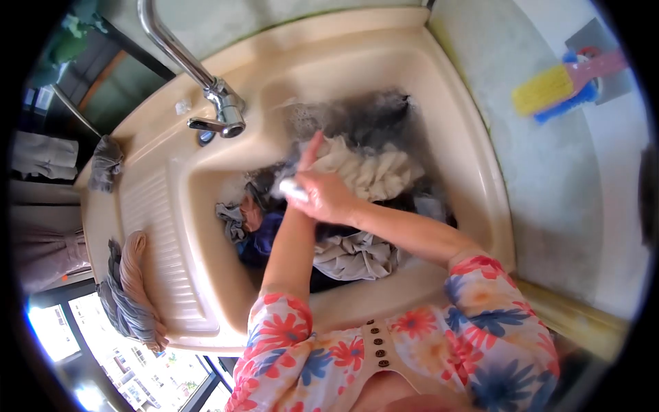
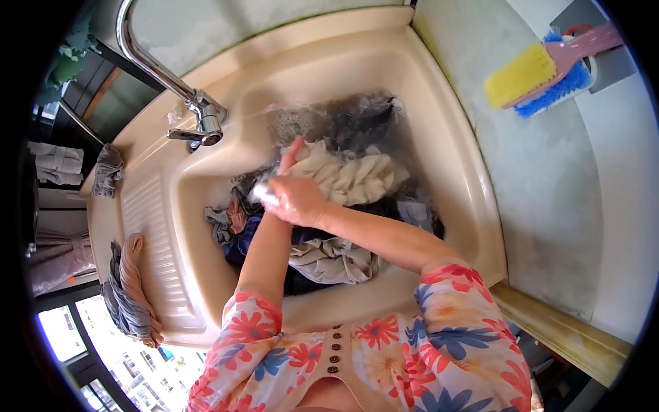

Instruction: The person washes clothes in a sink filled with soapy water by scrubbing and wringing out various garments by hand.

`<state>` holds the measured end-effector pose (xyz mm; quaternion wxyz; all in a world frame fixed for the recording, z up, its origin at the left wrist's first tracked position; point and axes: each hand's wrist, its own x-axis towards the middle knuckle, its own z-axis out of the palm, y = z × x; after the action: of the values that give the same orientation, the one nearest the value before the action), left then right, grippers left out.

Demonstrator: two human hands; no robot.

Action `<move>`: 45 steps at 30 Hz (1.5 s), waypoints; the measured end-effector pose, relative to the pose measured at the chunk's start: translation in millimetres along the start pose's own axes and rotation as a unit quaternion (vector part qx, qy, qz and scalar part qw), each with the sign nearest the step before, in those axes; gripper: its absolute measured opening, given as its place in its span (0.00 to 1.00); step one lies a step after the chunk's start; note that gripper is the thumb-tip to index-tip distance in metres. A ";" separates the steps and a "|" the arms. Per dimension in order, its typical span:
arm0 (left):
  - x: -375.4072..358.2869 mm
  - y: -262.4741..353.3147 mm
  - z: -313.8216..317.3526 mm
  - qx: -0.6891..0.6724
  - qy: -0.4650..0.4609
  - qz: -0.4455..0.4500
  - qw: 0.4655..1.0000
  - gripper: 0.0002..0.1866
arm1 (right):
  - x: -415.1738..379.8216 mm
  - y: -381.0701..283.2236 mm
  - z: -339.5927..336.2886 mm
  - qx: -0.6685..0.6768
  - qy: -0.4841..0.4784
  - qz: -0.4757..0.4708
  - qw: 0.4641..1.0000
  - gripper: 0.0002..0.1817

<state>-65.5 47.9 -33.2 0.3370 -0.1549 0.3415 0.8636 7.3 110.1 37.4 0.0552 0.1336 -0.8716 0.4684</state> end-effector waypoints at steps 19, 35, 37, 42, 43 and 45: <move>24.1 -4.5 -51.4 0.199 0.026 0.113 0.973 0.24 | -8.1 185.1 -105.6 -0.238 0.031 0.331 0.913 0.15; -76.9 100.9 84.3 0.223 0.044 0.316 0.921 0.11 | 16.7 90.0 -145.8 -0.163 0.234 0.152 0.946 0.24; -103.9 126.4 113.3 0.221 0.011 0.391 0.893 0.13 | 28.2 52.4 -175.2 -0.125 0.310 0.117 0.935 0.20; -129.4 161.3 107.9 0.321 -0.056 0.407 0.853 0.12 | 24.5 6.6 -196.2 -0.112 0.373 -0.049 0.920 0.13; -122.9 160.4 93.6 0.381 -0.040 0.401 0.832 0.13 | 18.6 20.8 -193.9 -0.101 0.361 -0.016 0.927 0.12; -109.0 144.3 58.6 0.497 0.005 0.326 0.804 0.15 | 1.0 74.6 -180.7 -0.081 0.333 0.048 0.938 0.11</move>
<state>-87.9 -41.1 133.2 0.0642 0.1501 0.7565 0.6333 -20.1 299.4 78.2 0.3301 -0.0773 -0.8436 0.4165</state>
